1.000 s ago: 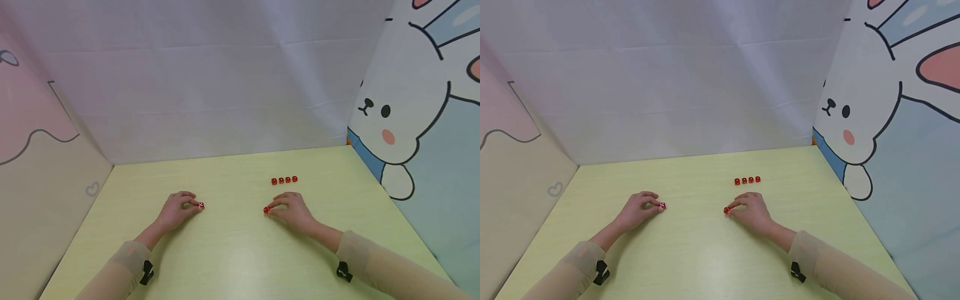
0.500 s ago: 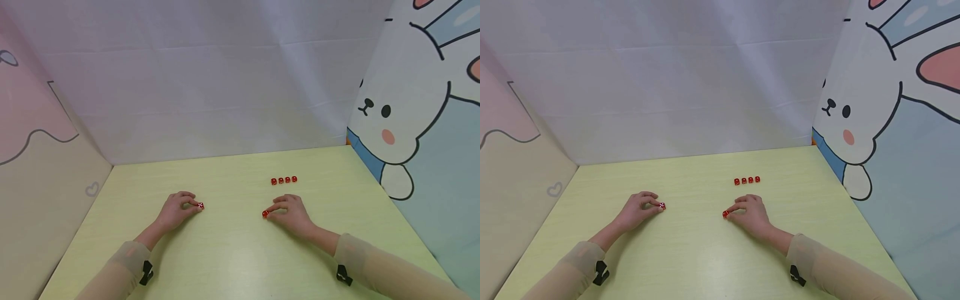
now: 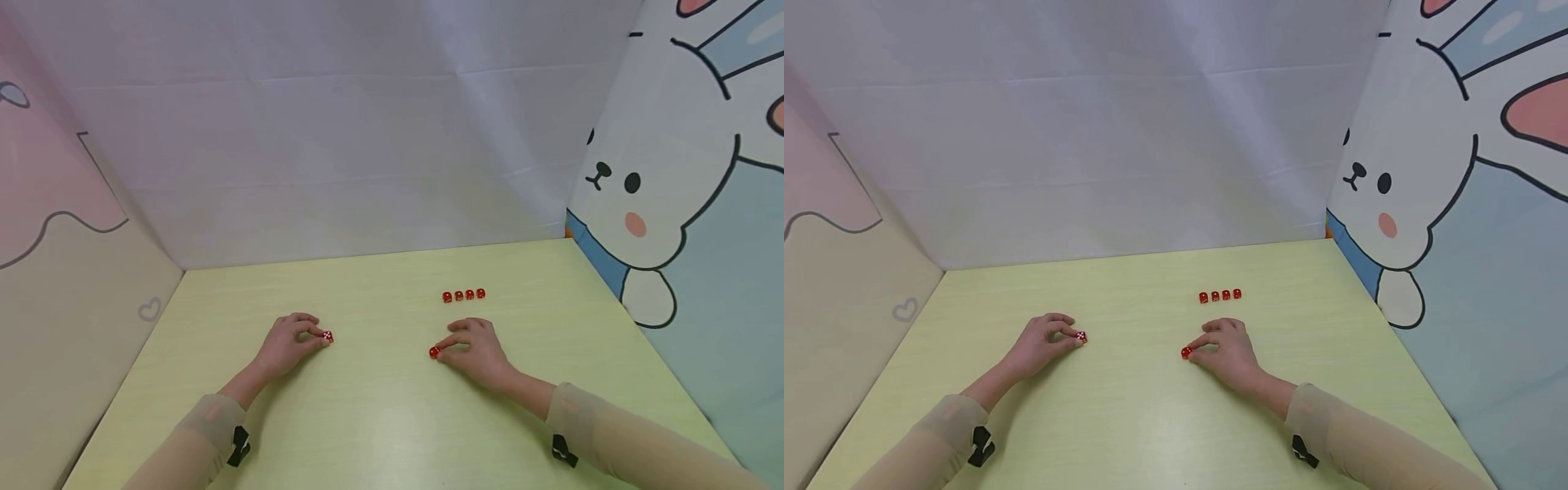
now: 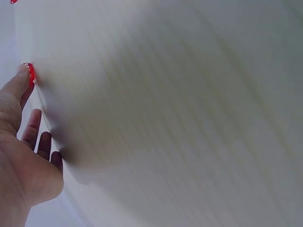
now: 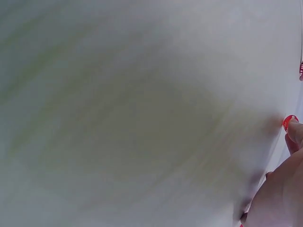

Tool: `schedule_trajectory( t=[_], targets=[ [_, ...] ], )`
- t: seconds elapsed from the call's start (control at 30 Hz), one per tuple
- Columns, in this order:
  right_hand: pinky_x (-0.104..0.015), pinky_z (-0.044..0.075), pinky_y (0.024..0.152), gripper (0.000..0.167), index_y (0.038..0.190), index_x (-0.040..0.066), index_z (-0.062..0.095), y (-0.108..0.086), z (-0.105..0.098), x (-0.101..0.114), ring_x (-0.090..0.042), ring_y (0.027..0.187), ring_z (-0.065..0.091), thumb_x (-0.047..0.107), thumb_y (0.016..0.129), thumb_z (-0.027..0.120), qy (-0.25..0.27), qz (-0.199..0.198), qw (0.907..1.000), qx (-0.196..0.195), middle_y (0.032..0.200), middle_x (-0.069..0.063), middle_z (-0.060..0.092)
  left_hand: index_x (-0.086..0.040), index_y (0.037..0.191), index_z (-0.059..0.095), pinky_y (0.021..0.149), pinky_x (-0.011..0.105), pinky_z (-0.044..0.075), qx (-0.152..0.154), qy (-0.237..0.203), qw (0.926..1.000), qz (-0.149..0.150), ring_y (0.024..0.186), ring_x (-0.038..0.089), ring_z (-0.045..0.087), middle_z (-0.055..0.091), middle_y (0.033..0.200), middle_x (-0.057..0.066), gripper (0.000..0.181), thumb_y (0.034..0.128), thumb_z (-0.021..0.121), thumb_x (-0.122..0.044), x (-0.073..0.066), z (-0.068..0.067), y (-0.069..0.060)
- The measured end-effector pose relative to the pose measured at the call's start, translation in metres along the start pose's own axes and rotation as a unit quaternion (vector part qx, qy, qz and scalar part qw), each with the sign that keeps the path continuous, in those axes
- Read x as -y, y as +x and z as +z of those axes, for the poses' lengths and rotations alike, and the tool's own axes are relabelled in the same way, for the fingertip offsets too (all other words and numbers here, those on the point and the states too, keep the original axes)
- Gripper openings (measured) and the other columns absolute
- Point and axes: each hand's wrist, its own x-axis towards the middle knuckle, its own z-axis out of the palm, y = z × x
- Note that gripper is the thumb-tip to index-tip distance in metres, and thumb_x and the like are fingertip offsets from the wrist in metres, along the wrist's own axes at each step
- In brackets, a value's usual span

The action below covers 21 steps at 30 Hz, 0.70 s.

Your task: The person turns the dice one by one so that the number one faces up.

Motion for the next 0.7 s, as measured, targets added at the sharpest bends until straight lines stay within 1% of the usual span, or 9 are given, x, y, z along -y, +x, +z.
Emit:
schedule_trajectory(
  t=[0.17, 0.37, 0.57, 0.7],
  targets=[
    [-0.057, 0.033, 0.110, 0.009, 0.095, 0.027, 0.083, -0.0019, -0.0025, 0.0010, -0.036, 0.138, 0.029, 0.026, 0.086, 0.084, -0.002, -0.007, 1.0000, -0.001, 0.133, -0.007, 0.059, -0.021, 0.090, 0.078, 0.105, 0.058, 0.036, -0.004, 0.000, 1.0000, 0.004, 0.123, 0.041, 0.049, 0.064, 0.129, 0.009, 0.012, 0.0898, 0.081, -0.033, -0.0010, -0.0003, -0.0003],
    [-0.056, 0.036, 0.109, 0.009, 0.095, 0.026, 0.083, -0.0034, -0.0034, -0.0009, -0.037, 0.137, 0.031, 0.023, 0.086, 0.085, -0.020, -0.021, 0.9995, -0.010, 0.131, -0.008, 0.060, -0.021, 0.090, 0.078, 0.104, 0.059, 0.037, -0.005, 0.000, 0.9999, 0.009, 0.122, 0.042, 0.049, 0.064, 0.128, 0.009, 0.012, 0.0903, 0.080, -0.033, -0.0014, -0.0009, 0.0001],
    [-0.055, 0.037, 0.109, 0.011, 0.096, 0.025, 0.083, -0.0039, -0.0035, -0.0037, -0.036, 0.136, 0.034, 0.023, 0.086, 0.085, -0.041, -0.034, 0.9985, -0.015, 0.130, -0.006, 0.061, -0.022, 0.090, 0.078, 0.104, 0.058, 0.037, -0.003, -0.001, 1.0000, 0.003, 0.123, 0.041, 0.049, 0.064, 0.129, 0.008, 0.011, 0.0896, 0.081, -0.032, 0.0004, -0.0005, 0.0014],
    [-0.056, 0.038, 0.108, 0.014, 0.099, 0.024, 0.082, -0.0042, -0.0052, -0.0038, -0.035, 0.134, 0.037, 0.025, 0.085, 0.085, -0.053, -0.047, 0.9972, -0.021, 0.127, -0.005, 0.062, -0.022, 0.090, 0.078, 0.104, 0.057, 0.037, -0.003, -0.003, 1.0000, 0.005, 0.123, 0.041, 0.049, 0.064, 0.129, 0.008, 0.011, 0.0896, 0.081, -0.031, 0.0009, -0.0002, 0.0019]
  ],
)
